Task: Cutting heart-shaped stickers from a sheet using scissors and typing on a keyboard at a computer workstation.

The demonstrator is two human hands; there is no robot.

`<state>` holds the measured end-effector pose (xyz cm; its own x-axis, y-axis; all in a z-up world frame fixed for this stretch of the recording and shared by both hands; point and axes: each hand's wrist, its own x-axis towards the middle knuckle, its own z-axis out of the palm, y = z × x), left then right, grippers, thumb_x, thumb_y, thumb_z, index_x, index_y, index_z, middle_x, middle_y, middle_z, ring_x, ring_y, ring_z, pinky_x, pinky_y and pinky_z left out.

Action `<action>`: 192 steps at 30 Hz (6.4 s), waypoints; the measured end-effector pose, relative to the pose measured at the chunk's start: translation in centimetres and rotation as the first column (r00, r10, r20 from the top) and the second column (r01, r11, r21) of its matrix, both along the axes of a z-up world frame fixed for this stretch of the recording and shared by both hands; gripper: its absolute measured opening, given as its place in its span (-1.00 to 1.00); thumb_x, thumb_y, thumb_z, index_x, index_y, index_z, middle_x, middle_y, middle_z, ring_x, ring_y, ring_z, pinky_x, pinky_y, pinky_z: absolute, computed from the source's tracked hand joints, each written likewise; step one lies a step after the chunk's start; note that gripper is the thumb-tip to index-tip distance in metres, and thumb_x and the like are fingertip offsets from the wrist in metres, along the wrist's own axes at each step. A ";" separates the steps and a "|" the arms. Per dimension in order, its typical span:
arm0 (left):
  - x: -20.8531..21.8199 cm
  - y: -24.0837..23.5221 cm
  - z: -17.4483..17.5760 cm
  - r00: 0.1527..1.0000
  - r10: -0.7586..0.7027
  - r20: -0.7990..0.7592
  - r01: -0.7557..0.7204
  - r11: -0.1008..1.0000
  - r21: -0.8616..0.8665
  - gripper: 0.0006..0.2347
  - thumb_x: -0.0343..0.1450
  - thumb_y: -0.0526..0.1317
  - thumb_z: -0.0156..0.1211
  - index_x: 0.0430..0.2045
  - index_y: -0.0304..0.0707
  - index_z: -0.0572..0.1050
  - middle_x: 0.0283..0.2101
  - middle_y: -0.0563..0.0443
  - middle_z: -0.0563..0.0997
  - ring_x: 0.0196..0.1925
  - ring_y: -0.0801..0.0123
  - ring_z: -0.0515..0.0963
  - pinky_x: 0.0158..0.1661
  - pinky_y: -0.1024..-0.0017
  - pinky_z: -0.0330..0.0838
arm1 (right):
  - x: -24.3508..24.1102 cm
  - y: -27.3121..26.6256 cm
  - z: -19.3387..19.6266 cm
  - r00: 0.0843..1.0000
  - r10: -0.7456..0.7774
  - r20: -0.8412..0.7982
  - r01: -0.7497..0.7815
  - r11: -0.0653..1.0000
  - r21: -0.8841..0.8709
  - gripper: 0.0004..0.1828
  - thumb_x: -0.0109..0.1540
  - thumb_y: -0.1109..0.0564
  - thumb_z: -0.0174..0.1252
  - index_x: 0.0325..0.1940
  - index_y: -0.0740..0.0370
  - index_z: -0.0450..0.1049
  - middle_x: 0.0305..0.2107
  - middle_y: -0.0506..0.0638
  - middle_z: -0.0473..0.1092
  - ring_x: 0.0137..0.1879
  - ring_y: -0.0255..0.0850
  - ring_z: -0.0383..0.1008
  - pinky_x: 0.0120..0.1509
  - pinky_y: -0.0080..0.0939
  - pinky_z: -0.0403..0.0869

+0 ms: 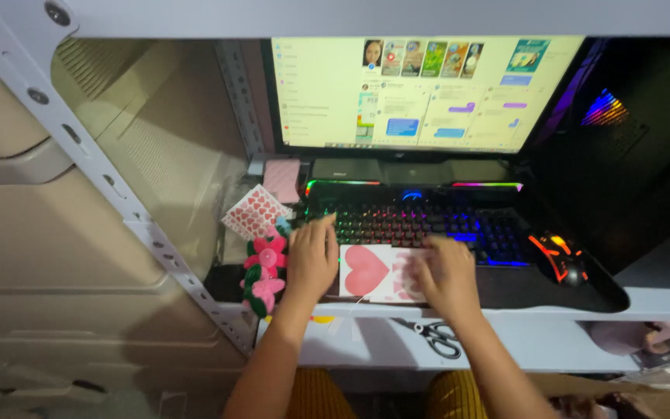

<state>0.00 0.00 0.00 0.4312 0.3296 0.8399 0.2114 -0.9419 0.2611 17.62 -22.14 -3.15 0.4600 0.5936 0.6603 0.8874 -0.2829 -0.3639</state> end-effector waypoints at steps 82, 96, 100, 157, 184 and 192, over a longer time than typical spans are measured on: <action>-0.7 0.3 -1.7 0.951 0.102 -0.291 -0.136 0.986 -0.099 -0.46 0.47 -0.31 0.00 0.43 -0.26 0.12 0.11 -0.15 0.49 0.17 0.05 0.42 0.17 0.10 0.21 | -4.1 5.7 4.1 0.947 0.321 0.030 -0.292 0.893 -0.343 -0.51 0.18 -0.31 0.23 0.08 -0.10 0.44 -0.10 -0.15 0.54 0.40 -0.13 0.30 0.40 0.25 0.13; -0.2 0.6 -1.3 0.903 0.124 -0.411 -0.216 0.959 -0.186 -0.50 0.58 -0.17 -0.12 0.46 -0.30 0.03 0.17 -0.18 0.52 0.32 0.05 0.36 0.31 -0.02 0.07 | 0.8 6.8 2.0 0.993 0.118 -0.005 -0.115 0.956 -0.268 -0.60 0.28 0.14 0.08 0.21 -0.10 0.42 -0.01 -0.18 0.49 0.40 -0.15 0.27 0.41 0.20 0.15; -0.2 0.6 -1.3 0.906 0.129 -0.403 -0.214 0.961 -0.174 -0.49 0.56 -0.21 -0.09 0.46 -0.30 0.05 0.15 -0.18 0.49 0.28 0.03 0.36 0.30 -0.01 0.08 | -1.5 7.6 4.9 0.986 0.166 -0.010 -0.162 0.949 -0.272 -0.56 0.28 0.24 0.06 0.25 0.00 0.41 -0.02 -0.04 0.53 0.41 -0.06 0.29 0.42 0.17 0.13; -0.5 0.2 -1.5 0.946 0.052 -0.319 -0.062 0.998 -0.020 -0.78 0.57 -0.13 -0.01 -0.02 -0.16 0.52 0.00 -0.01 0.50 0.06 0.18 0.55 0.11 0.12 0.32 | -1.3 8.6 1.0 0.970 0.185 0.159 -0.131 0.945 -0.301 -0.64 0.23 0.03 0.16 0.13 -0.01 0.43 -0.11 -0.02 0.55 0.38 -0.01 0.32 0.35 0.24 0.16; -0.3 0.7 -1.8 0.958 0.051 -0.282 -0.066 0.997 -0.041 -0.77 0.58 -0.10 -0.06 -0.02 -0.13 0.50 -0.06 -0.03 0.53 -0.03 0.11 0.61 0.05 0.10 0.39 | 2.9 -2.0 0.0 0.979 -0.201 0.026 0.201 0.979 -0.030 -0.82 0.34 -0.07 0.12 0.00 -0.10 0.51 -0.13 -0.18 0.50 0.24 -0.08 0.38 0.39 0.13 0.19; 0.2 1.1 -3.2 0.974 0.138 -0.181 -0.120 0.987 0.109 -0.83 0.53 -0.11 0.07 -0.10 -0.10 0.49 -0.16 0.04 0.51 -0.13 0.16 0.61 -0.05 0.18 0.42 | 2.7 -2.3 0.1 0.987 -0.145 0.068 0.145 0.989 0.003 -0.87 0.31 -0.11 0.17 -0.15 -0.11 0.52 -0.20 -0.18 0.48 0.18 -0.08 0.41 0.36 0.15 0.22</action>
